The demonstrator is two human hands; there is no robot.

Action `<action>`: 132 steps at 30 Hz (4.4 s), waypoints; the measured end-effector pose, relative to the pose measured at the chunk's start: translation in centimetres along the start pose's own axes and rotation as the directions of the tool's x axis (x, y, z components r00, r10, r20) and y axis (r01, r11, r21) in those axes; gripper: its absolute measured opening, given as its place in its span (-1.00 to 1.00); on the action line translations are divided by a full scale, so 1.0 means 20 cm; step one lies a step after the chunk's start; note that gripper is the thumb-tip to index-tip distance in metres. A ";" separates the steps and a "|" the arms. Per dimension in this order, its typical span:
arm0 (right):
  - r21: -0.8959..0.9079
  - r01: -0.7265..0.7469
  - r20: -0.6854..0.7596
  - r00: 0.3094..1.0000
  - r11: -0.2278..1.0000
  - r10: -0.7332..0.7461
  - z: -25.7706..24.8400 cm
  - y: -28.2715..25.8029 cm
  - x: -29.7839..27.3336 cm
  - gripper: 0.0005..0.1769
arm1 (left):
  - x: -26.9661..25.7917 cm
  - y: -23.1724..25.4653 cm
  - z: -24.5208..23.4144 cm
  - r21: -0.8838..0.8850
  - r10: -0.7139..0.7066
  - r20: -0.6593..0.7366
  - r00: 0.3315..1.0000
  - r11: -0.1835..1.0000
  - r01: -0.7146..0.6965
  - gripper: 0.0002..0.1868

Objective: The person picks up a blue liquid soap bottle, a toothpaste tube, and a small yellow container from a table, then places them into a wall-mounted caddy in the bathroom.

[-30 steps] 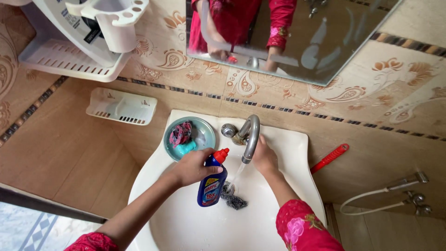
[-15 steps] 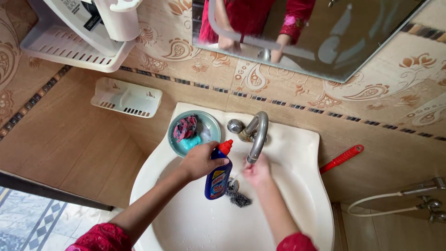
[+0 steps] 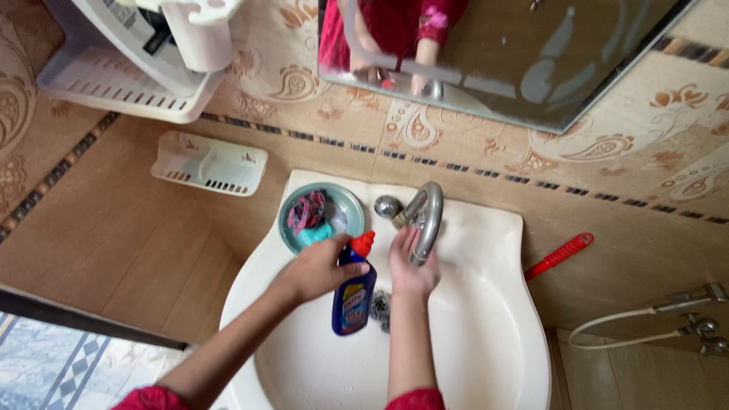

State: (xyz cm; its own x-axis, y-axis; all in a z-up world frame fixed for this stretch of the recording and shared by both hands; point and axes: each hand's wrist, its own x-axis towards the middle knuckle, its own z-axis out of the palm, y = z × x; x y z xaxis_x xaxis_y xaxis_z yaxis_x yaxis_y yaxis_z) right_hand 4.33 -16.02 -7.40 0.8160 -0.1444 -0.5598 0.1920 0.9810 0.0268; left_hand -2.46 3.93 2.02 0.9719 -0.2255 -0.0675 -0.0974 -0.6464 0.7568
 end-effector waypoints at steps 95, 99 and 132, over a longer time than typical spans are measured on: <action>-0.082 0.785 0.983 0.167 -0.615 0.082 0.68 1.81 -1.04 -0.37 | -0.47 -0.31 -1.82 -0.259 -0.104 -0.692 0.715 0.959 -0.111 -0.49; -0.076 0.785 0.968 0.205 -0.615 0.143 0.81 1.90 -0.90 -0.20 | -0.36 -0.28 -1.79 -0.232 -0.116 -0.792 0.599 0.965 -0.120 -0.50; -0.136 0.736 0.950 0.287 -0.663 0.124 0.68 1.99 -0.68 -0.05 | 0.49 -0.70 -1.53 -0.348 0.004 -0.580 0.815 0.903 -0.252 -0.19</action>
State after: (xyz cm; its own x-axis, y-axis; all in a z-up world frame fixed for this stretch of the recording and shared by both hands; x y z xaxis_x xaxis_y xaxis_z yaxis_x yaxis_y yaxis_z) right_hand 8.25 23.15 12.57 0.7758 -0.0429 0.6295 0.3993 -0.7391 -0.5424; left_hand 15.02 33.08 10.63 0.9155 0.2365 0.3254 -0.2587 -0.2732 0.9265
